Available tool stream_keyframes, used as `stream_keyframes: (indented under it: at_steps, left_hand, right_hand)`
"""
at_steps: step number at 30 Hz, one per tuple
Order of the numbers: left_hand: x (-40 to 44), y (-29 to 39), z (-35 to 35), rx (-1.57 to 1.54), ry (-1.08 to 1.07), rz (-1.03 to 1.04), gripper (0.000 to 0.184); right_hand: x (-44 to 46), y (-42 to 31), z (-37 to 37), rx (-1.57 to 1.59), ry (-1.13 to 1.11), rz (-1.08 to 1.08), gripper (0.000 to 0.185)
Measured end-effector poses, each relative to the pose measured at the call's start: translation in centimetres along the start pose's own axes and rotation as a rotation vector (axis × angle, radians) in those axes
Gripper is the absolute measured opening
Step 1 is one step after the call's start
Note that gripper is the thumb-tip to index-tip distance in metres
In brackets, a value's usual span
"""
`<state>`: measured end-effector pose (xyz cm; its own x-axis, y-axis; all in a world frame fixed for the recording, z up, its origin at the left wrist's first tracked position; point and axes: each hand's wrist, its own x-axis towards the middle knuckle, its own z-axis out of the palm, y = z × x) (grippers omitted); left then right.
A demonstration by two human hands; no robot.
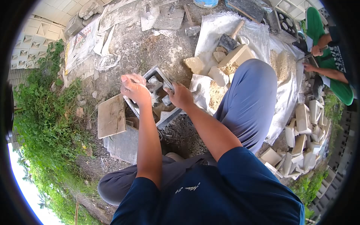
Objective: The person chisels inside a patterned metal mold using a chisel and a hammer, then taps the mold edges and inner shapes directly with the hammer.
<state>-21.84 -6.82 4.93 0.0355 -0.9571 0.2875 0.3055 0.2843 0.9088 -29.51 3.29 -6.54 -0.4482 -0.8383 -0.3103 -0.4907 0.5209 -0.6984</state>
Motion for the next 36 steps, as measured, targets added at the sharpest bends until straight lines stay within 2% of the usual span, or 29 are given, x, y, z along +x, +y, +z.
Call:
stream_keyframes:
  at_steps: [1, 3, 7, 9, 11, 13, 15, 17, 20, 22, 23, 25, 26, 33, 36]
  left_hand:
    - [0.1, -1.2, -0.4, 0.047, -0.071, 0.022, 0.067]
    - [0.4, -1.8, -0.7, 0.002, -0.031, -0.065, 0.068]
    - [0.1, -0.1, -0.5, -0.042, -0.016, 0.002, 0.067]
    - [-0.3, -2.8, -0.8, 0.065, -0.098, 0.088, 0.064]
    - [-0.2, -2.4, -0.4, 0.057, -0.09, 0.08, 0.067]
    - [-0.2, -1.2, -0.8, -0.032, -0.061, 0.009, 0.068]
    - [0.9, 1.2, -1.6, -0.142, -0.099, -0.074, 0.07]
    - [2.6, 4.3, -3.0, -0.284, -0.126, -0.145, 0.071]
    - [4.6, 7.4, -5.0, -0.378, -0.195, -0.065, 0.07]
    - [4.5, 8.8, -6.0, -0.331, -0.012, -0.118, 0.071]
    - [4.3, 9.1, -6.1, -0.327, -0.007, -0.11, 0.071]
    - [3.8, 9.5, -6.2, -0.233, 0.279, -0.157, 0.071]
    - [3.7, 8.5, -7.7, -0.22, 0.117, 0.004, 0.072]
    - [2.1, 7.1, -8.7, -0.064, 0.146, 0.009, 0.068]
    - [1.9, 6.8, -8.2, -0.043, 0.246, 0.041, 0.067]
  right_hand:
    - [0.0, 0.0, 0.1, 0.001, 0.004, -0.008, 0.056]
    - [-0.1, -0.2, 0.4, 0.027, 0.111, -0.068, 0.055]
    - [-0.1, 0.0, 0.0, 0.021, 0.034, -0.016, 0.057]
    - [-0.2, -0.2, 0.2, -0.013, 0.003, -0.029, 0.058]
    - [0.1, 0.3, 1.0, 0.034, 0.124, -0.058, 0.059]
    - [0.2, 0.0, 0.6, 0.055, 0.063, -0.071, 0.06]
    - [0.0, 0.2, 0.8, 0.043, 0.159, -0.092, 0.064]
    - [0.3, 0.6, 1.3, 0.039, 0.146, -0.096, 0.064]
    - [0.2, 0.0, 0.5, 0.029, 0.087, -0.069, 0.056]
    - [0.0, -0.3, 0.4, 0.031, 0.097, -0.07, 0.056]
    - [-0.1, -0.4, 0.3, 0.029, 0.117, -0.063, 0.055]
    - [0.1, -0.1, 0.7, 0.028, 0.134, -0.087, 0.053]
    - [0.3, 0.2, 0.9, 0.028, 0.13, -0.086, 0.053]
    - [0.3, 0.6, 1.4, 0.067, 0.209, -0.145, 0.058]
    - [0.4, 0.7, 1.5, 0.053, 0.209, -0.139, 0.056]
